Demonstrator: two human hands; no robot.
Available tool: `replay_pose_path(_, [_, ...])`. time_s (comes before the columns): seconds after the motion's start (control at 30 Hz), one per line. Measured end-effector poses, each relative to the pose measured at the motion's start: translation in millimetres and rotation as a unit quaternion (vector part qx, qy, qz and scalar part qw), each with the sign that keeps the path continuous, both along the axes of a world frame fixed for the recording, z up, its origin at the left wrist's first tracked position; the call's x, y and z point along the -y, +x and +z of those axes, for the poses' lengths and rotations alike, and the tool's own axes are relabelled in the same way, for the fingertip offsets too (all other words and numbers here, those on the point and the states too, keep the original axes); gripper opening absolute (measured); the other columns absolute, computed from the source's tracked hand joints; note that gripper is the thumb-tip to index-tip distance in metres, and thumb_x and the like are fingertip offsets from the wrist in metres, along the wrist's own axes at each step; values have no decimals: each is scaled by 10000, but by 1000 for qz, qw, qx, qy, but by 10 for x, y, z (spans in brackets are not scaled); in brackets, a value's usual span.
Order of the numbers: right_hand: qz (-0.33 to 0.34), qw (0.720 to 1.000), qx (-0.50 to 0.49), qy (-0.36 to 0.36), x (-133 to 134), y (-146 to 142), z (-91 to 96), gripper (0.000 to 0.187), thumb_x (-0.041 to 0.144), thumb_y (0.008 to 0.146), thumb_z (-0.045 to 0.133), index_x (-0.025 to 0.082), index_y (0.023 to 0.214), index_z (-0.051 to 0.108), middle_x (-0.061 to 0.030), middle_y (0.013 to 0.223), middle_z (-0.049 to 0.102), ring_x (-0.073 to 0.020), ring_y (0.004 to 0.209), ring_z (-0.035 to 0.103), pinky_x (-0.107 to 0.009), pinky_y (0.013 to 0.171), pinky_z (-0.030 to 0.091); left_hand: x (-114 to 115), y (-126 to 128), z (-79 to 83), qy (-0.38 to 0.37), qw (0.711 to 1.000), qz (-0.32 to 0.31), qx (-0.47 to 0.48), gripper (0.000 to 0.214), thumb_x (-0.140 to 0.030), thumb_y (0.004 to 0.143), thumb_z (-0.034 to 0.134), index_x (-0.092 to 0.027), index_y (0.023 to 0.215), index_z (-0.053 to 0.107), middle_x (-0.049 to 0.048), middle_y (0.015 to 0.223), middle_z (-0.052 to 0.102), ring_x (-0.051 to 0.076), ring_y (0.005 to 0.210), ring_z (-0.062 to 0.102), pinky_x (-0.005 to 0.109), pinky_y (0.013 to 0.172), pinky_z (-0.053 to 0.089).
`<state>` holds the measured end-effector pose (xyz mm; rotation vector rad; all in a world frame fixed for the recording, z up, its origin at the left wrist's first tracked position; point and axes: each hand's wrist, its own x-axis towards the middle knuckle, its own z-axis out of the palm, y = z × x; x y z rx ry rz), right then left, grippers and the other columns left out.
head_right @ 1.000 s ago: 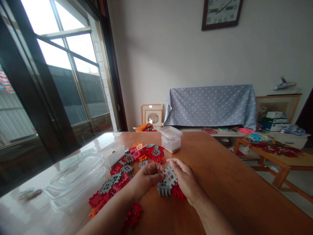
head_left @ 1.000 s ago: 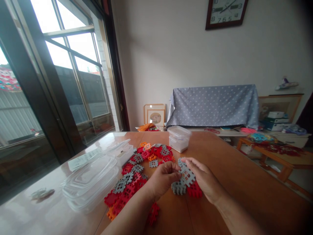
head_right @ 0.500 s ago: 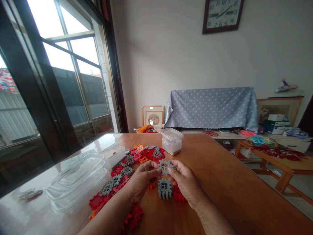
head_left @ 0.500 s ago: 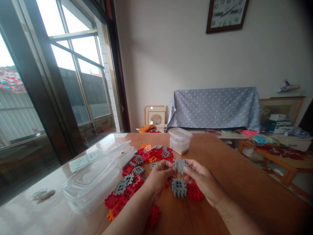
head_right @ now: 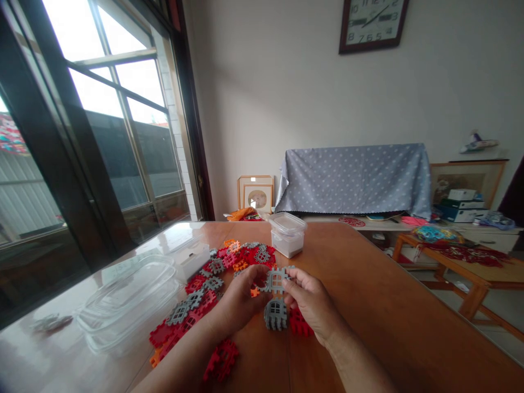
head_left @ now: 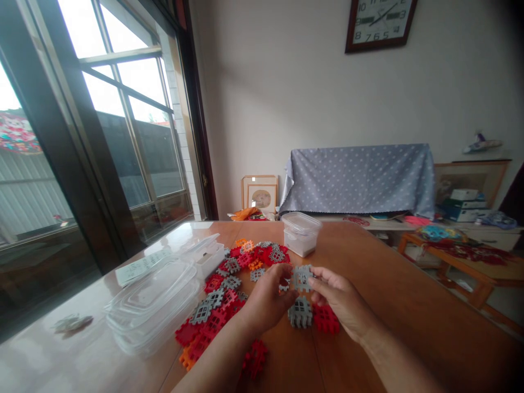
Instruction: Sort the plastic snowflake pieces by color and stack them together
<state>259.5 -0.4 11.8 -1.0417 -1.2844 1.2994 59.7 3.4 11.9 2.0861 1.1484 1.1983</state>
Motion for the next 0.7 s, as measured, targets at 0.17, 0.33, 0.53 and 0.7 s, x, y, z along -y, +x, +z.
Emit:
replay_pose_path(0.17, [-87, 995, -44, -9, -71, 117, -3, 518, 571, 819, 726, 211, 1188, 679, -53, 888, 724, -154, 712, 611, -264, 627, 462, -136, -146, -16, -6, 997, 72, 15, 460, -288, 783, 750, -201, 1215, 618, 67, 1071, 696, 205, 974, 644, 337, 881, 510])
replay_pose_path(0.33, [-157, 984, -80, -10, -151, 274, 26, 444, 557, 769, 776, 208, 1037, 716, -48, 829, 719, -146, 667, 607, -239, 561, 441, -290, -336, -34, -43, 988, 134, 63, 436, -309, 792, 733, -166, 1193, 636, 94, 1085, 708, 216, 998, 664, 335, 877, 522])
replay_pose_path(0.53, [-133, 989, -60, -19, -155, 239, -13, 426, 568, 773, 770, 208, 994, 717, -27, 797, 706, -114, 618, 577, -218, 531, 415, -446, -513, -161, -83, 975, 176, 111, 469, -301, 724, 801, -167, 1152, 664, 84, 1018, 734, 226, 975, 686, 316, 845, 530])
replay_pose_path(0.7, [-125, 991, -44, -15, -142, 222, -33, 427, 578, 778, 756, 205, 982, 717, -23, 791, 701, -111, 610, 565, -222, 537, 400, -508, -637, -184, -128, 964, 195, 126, 461, -270, 707, 808, -161, 1129, 659, 66, 922, 736, 204, 874, 693, 283, 767, 528])
